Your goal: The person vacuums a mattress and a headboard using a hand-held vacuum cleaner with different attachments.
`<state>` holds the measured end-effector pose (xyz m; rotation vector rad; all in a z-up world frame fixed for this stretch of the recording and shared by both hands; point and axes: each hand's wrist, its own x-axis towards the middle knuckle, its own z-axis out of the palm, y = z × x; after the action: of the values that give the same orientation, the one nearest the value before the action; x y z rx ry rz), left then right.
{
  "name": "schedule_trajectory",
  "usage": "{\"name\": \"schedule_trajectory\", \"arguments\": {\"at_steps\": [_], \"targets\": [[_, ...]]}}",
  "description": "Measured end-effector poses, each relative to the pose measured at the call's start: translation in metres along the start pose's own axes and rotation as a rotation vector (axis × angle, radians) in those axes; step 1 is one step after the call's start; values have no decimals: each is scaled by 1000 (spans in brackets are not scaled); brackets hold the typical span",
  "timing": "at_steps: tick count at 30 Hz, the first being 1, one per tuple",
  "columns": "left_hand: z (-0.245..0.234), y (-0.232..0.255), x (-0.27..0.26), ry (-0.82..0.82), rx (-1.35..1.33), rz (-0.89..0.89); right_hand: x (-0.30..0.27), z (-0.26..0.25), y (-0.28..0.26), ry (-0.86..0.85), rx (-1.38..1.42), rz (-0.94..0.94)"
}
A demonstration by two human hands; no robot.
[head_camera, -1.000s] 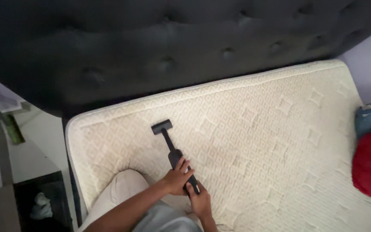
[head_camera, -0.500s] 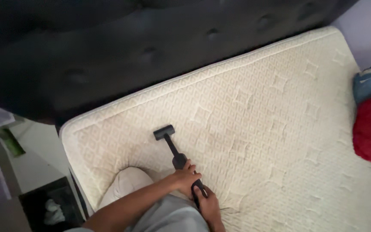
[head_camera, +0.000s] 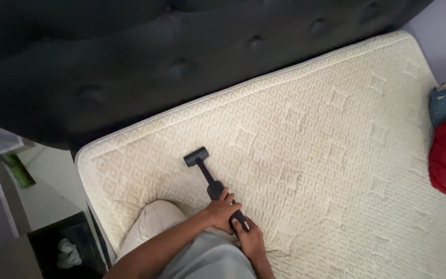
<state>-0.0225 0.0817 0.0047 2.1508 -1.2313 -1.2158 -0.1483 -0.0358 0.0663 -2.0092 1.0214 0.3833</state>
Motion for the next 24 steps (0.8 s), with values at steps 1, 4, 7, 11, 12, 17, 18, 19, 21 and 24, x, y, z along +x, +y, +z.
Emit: {"name": "schedule_trajectory", "arguments": {"at_steps": [1, 4, 7, 11, 12, 17, 18, 19, 21, 24], "targets": [[1, -2, 1, 0, 3, 1, 1, 0, -1, 9, -14, -21], [5, -7, 6, 29, -14, 30, -5, -7, -15, -38, 3, 89], [10, -10, 8, 93, 36, 65, -13, -14, -32, -84, 32, 198], [4, -7, 10, 130, 31, 74, -13, -19, -36, -59, 44, 49], [3, -5, 9, 149, 49, 76, -14, -19, -36, -62, 36, 42], [-8, -5, -18, 291, -64, 129, -18, -26, -47, -136, -71, -160], [-13, -5, -26, 392, -95, 175, -17, -28, -56, -148, -94, -183], [-18, -5, -33, 422, -105, 160, -18, -28, -65, -133, -105, -255], [-30, -3, -49, 570, -202, 100, -17, -33, -89, -143, -144, -366], [-54, 2, -78, 802, -246, 40, -19, -38, -128, -138, -192, -458]]}}
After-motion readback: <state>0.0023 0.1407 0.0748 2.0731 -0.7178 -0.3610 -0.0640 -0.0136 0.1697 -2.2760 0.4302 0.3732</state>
